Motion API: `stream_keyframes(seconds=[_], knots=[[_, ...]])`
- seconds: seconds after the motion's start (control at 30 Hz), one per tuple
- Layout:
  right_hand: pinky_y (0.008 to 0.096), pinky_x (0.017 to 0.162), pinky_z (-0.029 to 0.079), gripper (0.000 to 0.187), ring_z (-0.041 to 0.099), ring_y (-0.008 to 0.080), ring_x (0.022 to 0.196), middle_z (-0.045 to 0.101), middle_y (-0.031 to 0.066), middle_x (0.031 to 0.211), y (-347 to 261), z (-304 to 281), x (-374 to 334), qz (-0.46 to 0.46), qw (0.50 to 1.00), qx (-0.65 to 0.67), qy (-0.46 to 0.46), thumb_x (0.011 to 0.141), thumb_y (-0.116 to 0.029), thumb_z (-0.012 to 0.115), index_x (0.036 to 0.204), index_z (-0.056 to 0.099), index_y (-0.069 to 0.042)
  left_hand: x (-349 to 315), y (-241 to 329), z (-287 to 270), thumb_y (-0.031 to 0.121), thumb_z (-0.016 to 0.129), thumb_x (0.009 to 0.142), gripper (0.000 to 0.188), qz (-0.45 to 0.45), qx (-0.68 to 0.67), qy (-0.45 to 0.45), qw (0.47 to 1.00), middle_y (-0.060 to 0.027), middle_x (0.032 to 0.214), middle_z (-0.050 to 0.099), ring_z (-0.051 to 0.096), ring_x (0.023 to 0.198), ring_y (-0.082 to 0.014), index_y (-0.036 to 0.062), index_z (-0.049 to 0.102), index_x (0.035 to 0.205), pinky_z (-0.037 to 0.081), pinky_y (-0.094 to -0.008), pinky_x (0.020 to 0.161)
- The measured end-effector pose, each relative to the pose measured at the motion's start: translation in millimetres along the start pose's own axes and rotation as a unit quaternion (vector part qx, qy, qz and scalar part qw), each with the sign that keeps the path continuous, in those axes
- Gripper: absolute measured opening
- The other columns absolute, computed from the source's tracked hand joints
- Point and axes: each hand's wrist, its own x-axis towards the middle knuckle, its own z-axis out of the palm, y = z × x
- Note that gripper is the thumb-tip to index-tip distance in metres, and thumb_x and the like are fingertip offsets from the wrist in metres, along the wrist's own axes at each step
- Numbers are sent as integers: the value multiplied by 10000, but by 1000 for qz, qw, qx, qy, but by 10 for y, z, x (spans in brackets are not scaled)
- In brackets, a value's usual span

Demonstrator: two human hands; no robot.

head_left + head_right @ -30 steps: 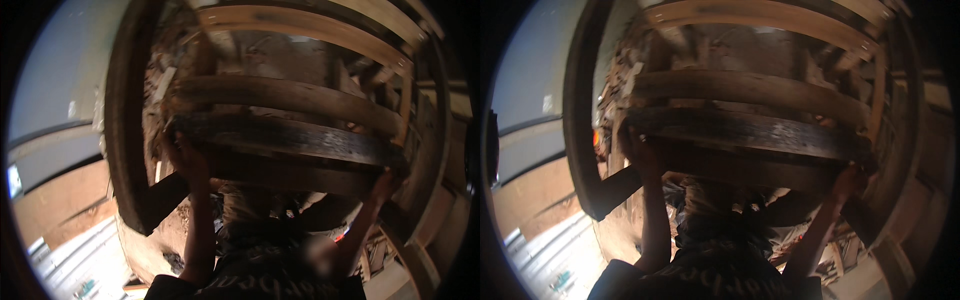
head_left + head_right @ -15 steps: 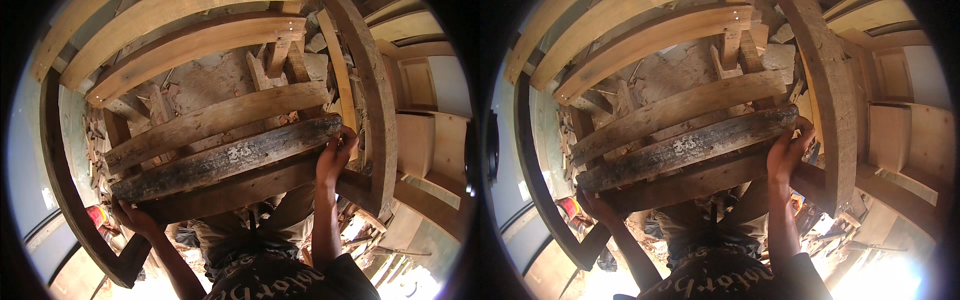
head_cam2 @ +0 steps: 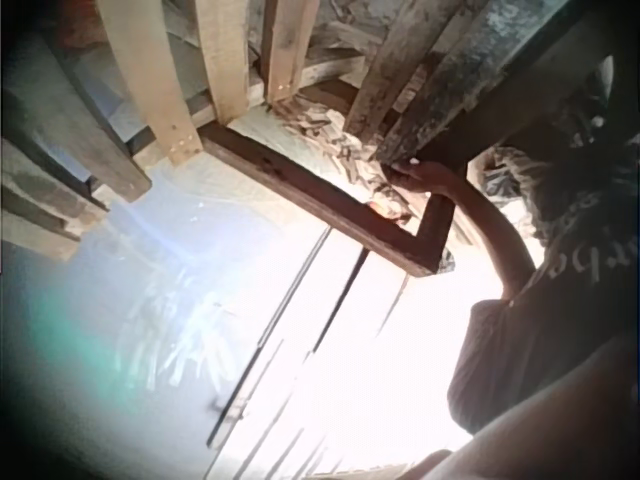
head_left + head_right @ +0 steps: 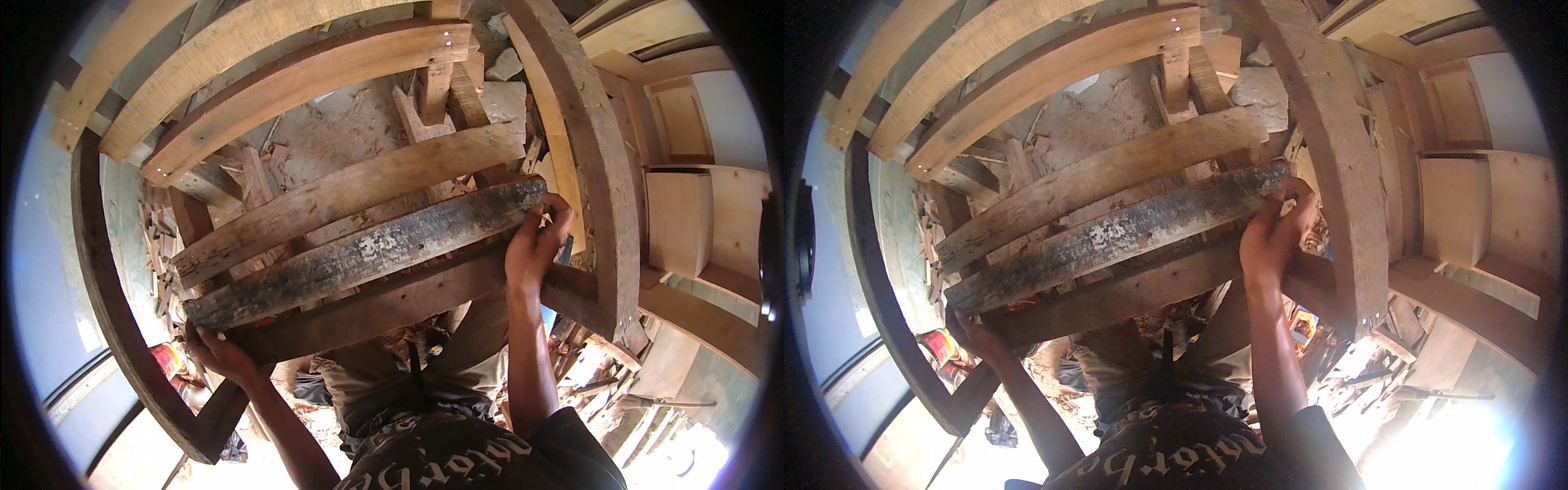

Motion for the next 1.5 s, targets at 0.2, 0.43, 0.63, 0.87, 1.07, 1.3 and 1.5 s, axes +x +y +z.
stream_keyframes(seconds=[0.2,0.43,0.63,0.87,1.07,1.3,1.5], knots=[[496,959,360,267,487,404,1152,531,206,1161,-36,-1,-15,-17,1000,-22,-6,884,-24,464,1145,518,-26,-13,58,1,217,421,1033,414,1,73,-4,997,-237,1276,547,541,1172,-338,-68,475,1328,406,-414,1026],[492,1019,340,436,499,376,1186,553,150,1244,-109,24,-36,15,996,-91,2,816,-78,554,1249,522,-115,63,-21,86,238,405,1042,429,139,72,31,987,-289,1304,513,499,1216,-426,-81,473,1321,388,-477,1024],[532,1045,353,347,437,465,1245,479,286,1313,-42,-11,-183,-200,977,-58,52,913,-63,536,1251,501,4,-518,600,177,182,508,1003,441,414,60,7,908,-272,1400,435,369,1347,-432,-51,435,1371,264,-533,1122],[448,989,440,227,557,373,1156,600,177,1181,160,-1317,-1498,-128,974,181,-40,865,-53,656,1088,615,-38,-1852,1116,97,116,577,952,377,407,-111,-276,864,-232,1305,532,483,1262,-396,-32,514,1293,361,-474,1065],[442,819,512,279,647,397,899,652,221,914,2865,-1883,-2365,289,954,-83,20,857,-170,700,1030,626,37,-2504,1096,204,77,611,898,214,468,-123,-380,788,-173,1147,614,580,1078,-363,7,611,1100,450,-464,944],[530,1184,193,898,194,358,1473,276,164,1556,4176,-1874,-3281,246,823,-421,-290,774,-189,706,1526,227,-79,-2637,1139,459,93,628,879,223,502,-141,-418,744,-121,1166,598,550,1114,-337,54,618,1098,401,-458,984],[565,1114,279,590,428,370,1322,513,194,1366,4241,-1894,-3005,146,884,-346,-279,845,-190,610,1392,436,-55,-2337,1315,510,84,636,871,241,518,-122,-374,760,-114,1159,592,544,1121,-331,57,609,1109,395,-454,990]])
